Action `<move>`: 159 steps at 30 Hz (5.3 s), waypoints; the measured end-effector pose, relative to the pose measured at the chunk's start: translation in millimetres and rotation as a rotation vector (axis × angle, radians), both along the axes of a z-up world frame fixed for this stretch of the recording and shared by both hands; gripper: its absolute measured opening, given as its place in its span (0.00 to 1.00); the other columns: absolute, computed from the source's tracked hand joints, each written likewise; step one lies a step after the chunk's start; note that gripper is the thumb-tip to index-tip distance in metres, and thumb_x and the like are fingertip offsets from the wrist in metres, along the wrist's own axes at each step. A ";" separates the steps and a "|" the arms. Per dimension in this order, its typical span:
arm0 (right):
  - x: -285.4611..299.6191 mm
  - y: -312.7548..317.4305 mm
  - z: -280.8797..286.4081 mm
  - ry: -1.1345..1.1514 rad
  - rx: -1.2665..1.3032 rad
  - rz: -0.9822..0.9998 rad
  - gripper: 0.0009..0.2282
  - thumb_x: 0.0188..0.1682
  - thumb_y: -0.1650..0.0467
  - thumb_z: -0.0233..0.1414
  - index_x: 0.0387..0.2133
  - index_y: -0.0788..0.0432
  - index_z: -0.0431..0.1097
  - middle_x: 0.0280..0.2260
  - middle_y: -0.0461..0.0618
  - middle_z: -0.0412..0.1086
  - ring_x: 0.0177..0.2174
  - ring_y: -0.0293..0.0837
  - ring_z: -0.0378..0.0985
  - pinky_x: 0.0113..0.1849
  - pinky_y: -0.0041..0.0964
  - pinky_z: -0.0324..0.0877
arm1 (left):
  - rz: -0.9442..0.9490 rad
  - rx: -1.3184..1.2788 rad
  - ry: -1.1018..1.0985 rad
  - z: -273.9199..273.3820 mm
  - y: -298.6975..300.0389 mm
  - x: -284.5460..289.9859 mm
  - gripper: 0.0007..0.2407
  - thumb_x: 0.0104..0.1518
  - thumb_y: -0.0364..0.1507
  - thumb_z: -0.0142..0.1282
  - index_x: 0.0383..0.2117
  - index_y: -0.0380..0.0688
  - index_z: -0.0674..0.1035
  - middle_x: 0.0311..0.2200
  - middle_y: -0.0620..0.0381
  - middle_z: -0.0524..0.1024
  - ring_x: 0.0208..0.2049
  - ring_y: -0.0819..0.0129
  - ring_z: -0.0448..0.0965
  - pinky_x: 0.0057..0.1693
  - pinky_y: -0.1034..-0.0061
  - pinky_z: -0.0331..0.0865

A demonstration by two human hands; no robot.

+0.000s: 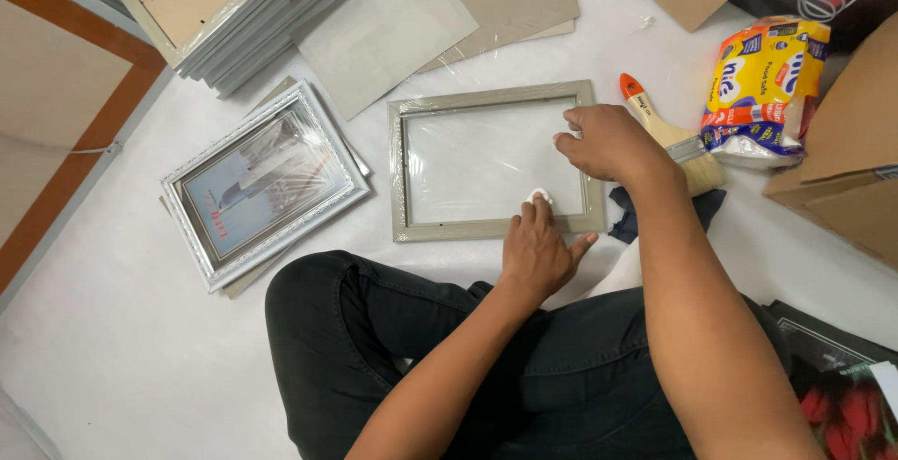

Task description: Cleaning the glass and interior of a picture frame using a brush and cloth

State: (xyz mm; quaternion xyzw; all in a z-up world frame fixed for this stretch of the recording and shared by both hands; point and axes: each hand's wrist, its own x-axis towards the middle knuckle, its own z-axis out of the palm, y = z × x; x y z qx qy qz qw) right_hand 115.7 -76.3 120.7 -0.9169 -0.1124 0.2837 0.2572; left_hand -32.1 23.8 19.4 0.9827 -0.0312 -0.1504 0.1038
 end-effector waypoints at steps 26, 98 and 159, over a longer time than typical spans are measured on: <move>-7.2 3.4 14.9 -0.020 0.048 -0.014 0.28 0.47 0.65 0.48 0.61 0.67 0.66 0.55 0.65 0.70 0.55 0.60 0.71 0.56 0.54 0.64 | 0.424 0.058 0.015 2.7 107.4 -10.7 0.49 0.56 0.64 0.32 0.57 0.14 0.67 0.57 0.25 0.66 0.57 0.39 0.67 0.62 0.59 0.60; -2.9 8.1 -2.3 0.006 0.035 0.010 0.27 0.48 0.64 0.46 0.61 0.63 0.65 0.54 0.65 0.71 0.54 0.58 0.73 0.59 0.55 0.60 | -0.144 -0.018 -0.067 -11.9 -32.5 9.0 0.37 0.58 0.54 0.36 0.56 0.25 0.73 0.58 0.37 0.70 0.58 0.48 0.68 0.67 0.61 0.57; -2.3 18.3 -27.1 0.064 -0.061 0.075 0.22 0.48 0.64 0.46 0.53 0.61 0.73 0.52 0.64 0.73 0.53 0.63 0.74 0.54 0.56 0.68 | 0.308 0.172 0.128 14.7 160.1 58.6 0.47 0.57 0.64 0.24 0.67 0.28 0.59 0.67 0.45 0.54 0.62 0.52 0.59 0.70 0.48 0.47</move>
